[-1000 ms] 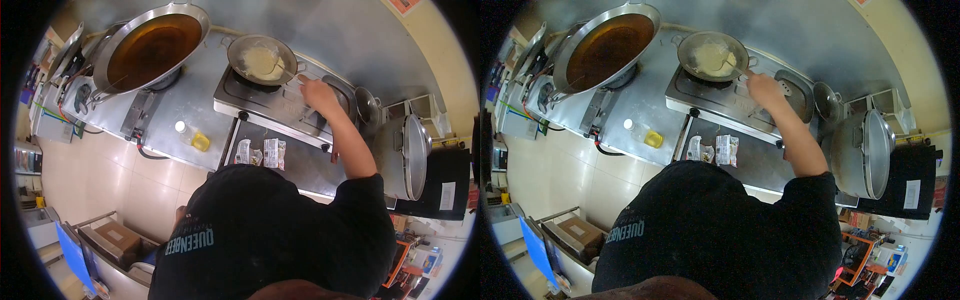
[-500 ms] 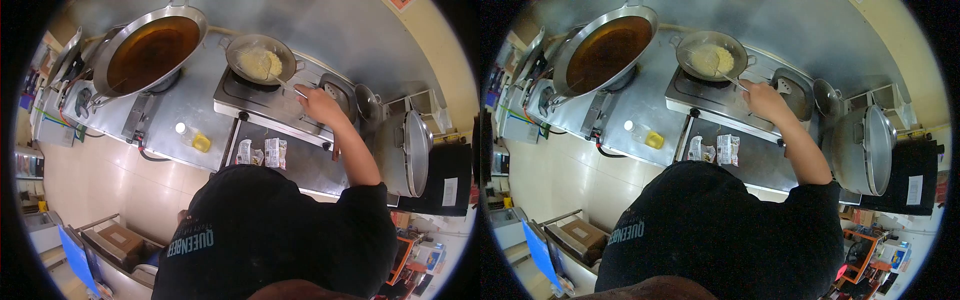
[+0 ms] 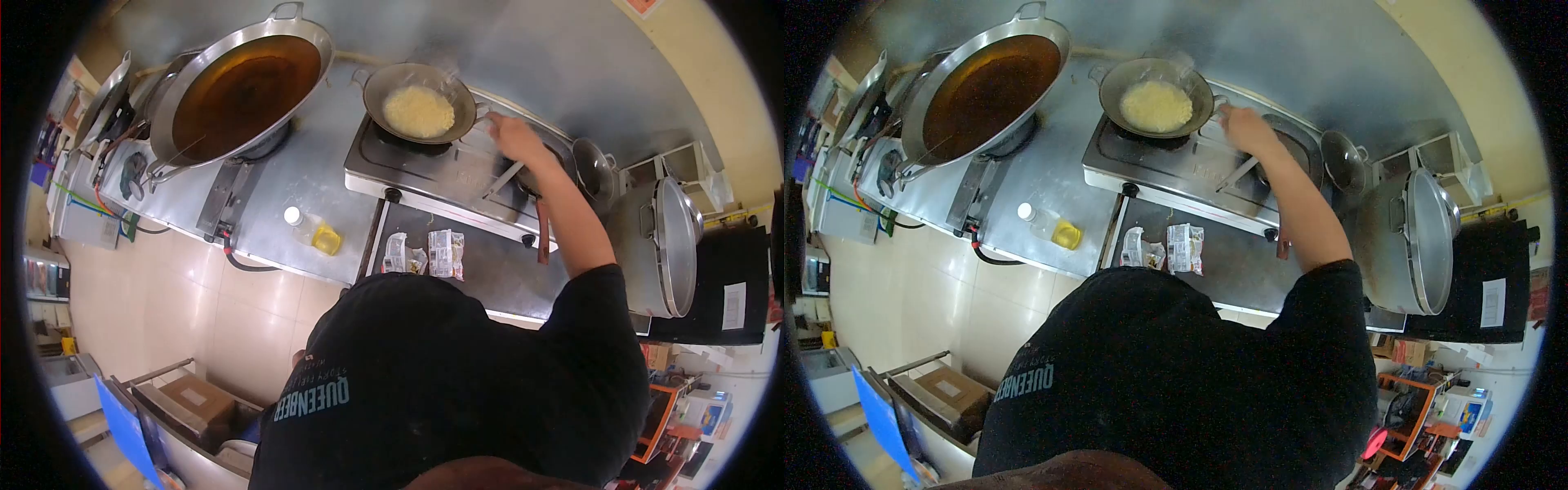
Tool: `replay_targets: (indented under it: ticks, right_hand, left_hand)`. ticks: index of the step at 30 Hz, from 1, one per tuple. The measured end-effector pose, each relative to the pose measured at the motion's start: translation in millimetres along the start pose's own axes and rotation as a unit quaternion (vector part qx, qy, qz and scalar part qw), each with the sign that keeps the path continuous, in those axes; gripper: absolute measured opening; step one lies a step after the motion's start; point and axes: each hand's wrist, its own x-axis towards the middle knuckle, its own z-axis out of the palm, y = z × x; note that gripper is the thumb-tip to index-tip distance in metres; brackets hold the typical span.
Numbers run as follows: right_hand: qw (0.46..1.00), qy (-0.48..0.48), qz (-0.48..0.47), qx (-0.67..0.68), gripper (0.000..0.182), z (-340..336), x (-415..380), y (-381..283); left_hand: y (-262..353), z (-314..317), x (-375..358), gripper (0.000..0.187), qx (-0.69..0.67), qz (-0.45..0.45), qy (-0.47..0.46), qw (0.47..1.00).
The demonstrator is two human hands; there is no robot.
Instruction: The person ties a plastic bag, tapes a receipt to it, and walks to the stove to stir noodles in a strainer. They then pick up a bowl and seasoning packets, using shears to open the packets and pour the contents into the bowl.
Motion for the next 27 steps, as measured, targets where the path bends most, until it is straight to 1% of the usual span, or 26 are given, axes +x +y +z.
replay_targets:
  ticks: [3, 4, 7, 10, 13, 16, 19, 22, 23, 25, 26, 27]
  right_hand:
    - [0.989, 0.006, -0.091, 0.115, 0.037, 13.6, 1.0, 4.5]
    - [0.988, -0.010, -0.097, 0.120, 0.038, 2.4, -6.7, 0.0]
    - [0.993, -0.025, -0.080, 0.089, 0.037, -40.8, -44.0, -17.3]
    - [0.997, -0.043, -0.027, 0.052, 0.038, -71.0, -76.7, -33.0]
    - [0.998, -0.014, -0.052, 0.045, 0.036, -61.9, -92.4, -29.9]
    - [0.997, 0.001, -0.058, 0.042, 0.035, -20.6, -81.8, -25.1]
    - [0.999, 0.004, 0.035, -0.008, 0.035, -19.5, -58.7, -28.5]
    - [0.999, 0.044, 0.016, 0.013, 0.037, -39.9, -63.2, -42.3]
    - [0.999, 0.039, -0.002, 0.012, 0.036, -32.4, -60.6, -42.4]
    - [0.999, 0.026, -0.034, 0.009, 0.035, -2.5, -56.4, -35.4]
    - [1.000, 0.029, -0.009, 0.002, 0.035, 8.6, -50.4, -29.5]
    - [0.999, 0.031, 0.016, -0.005, 0.035, 18.4, -40.5, -22.3]
  left_hand:
    - [2.2, 0.9, -2.7, 0.034, -0.009, -0.011, 0.001, 1.000]
    - [-1.4, 3.3, -4.1, 0.034, -0.013, -0.015, 0.002, 1.000]
    - [-4.1, 9.0, -8.8, 0.034, -0.021, -0.028, 0.004, 0.999]
    - [-4.2, 11.9, -12.2, 0.034, -0.024, -0.035, 0.001, 0.999]
    - [-1.5, 10.1, -12.9, 0.033, -0.032, -0.041, -0.002, 0.999]
    - [3.2, 3.4, -11.9, 0.033, -0.040, -0.045, -0.003, 0.998]
    - [15.0, -8.1, -10.1, 0.033, -0.066, -0.059, 0.001, 0.996]
    - [26.8, -19.0, -10.8, 0.033, -0.089, -0.069, 0.014, 0.994]
    - [20.5, -16.5, -7.9, 0.033, -0.092, -0.068, 0.018, 0.993]
    - [0.8, -5.0, -1.4, 0.031, -0.068, -0.014, 0.029, 0.997]
    - [-14.5, 3.2, 3.9, 0.031, -0.056, 0.013, 0.035, 0.998]
    - [-15.1, 3.4, -2.4, 0.031, -0.046, 0.007, 0.030, 0.998]
